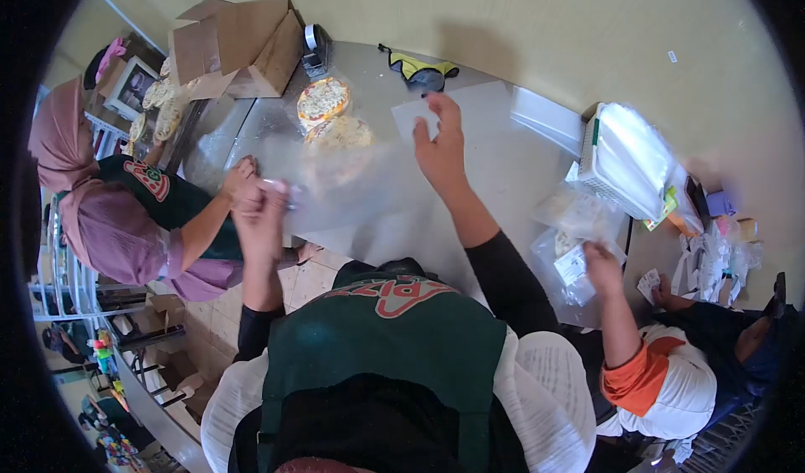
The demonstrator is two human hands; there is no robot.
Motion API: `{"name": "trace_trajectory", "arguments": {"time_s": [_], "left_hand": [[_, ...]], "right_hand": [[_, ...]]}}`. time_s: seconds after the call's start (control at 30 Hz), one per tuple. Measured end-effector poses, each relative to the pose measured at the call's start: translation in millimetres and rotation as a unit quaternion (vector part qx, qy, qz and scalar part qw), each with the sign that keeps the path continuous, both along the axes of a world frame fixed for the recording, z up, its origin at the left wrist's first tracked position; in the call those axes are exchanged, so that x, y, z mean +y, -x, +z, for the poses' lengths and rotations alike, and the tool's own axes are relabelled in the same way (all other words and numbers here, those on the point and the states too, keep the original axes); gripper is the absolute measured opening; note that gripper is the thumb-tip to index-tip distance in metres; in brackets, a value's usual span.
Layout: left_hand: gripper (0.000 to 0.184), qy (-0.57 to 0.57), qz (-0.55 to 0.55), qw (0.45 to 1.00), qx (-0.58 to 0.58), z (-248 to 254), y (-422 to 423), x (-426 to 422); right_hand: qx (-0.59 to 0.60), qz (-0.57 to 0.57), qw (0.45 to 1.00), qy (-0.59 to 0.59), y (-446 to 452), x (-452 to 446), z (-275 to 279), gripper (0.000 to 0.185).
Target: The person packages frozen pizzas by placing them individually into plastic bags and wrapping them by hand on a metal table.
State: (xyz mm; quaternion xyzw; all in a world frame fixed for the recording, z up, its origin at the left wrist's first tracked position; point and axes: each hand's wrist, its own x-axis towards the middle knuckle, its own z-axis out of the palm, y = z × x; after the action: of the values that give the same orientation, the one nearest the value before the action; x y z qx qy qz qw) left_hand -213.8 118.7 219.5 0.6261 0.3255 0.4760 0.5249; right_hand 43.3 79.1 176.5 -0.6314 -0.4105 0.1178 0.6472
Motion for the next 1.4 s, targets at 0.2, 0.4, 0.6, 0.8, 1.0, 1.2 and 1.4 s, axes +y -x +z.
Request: {"name": "trace_trajectory", "arguments": {"time_s": [0.2, 0.4, 0.6, 0.8, 1.0, 1.2, 1.4], "left_hand": [[0.012, -0.369, 0.244, 0.895, 0.049, 60.6, 13.7, 41.4], [0.022, -0.483, 0.111, 0.838, 0.229, 48.2, 2.9, 57.1], [0.014, -0.412, 0.19, 0.864, 0.217, 17.4, 9.8, 77.7], [0.01, -0.352, 0.199, 0.886, 0.227, 16.8, 17.7, 81.1], [0.012, -0.36, 0.177, 0.882, 0.246, 6.5, 23.3, 87.0], [0.013, -0.341, 0.146, 0.9, 0.229, 4.0, 21.8, 94.2], [0.013, -0.315, 0.071, 0.921, 0.219, -2.1, 13.2, 98.8]], "right_hand": [[0.485, 0.003, 0.854, 0.189, 70.5, 15.8, -87.4, 0.028], [0.604, 0.093, 0.761, 0.217, 100.1, 41.4, -106.8, 0.036], [0.581, 0.028, 0.784, 0.217, 113.5, 51.3, -57.1, 0.039], [0.611, -0.053, 0.784, 0.096, 125.7, 79.0, -77.1, 0.038], [0.628, -0.025, 0.776, 0.058, 122.0, 82.9, -76.4, 0.04], [0.598, -0.006, 0.801, -0.018, 120.0, 80.9, -71.0, 0.045], [0.628, 0.103, 0.759, -0.137, 108.0, 70.5, -86.2, 0.053]]}}
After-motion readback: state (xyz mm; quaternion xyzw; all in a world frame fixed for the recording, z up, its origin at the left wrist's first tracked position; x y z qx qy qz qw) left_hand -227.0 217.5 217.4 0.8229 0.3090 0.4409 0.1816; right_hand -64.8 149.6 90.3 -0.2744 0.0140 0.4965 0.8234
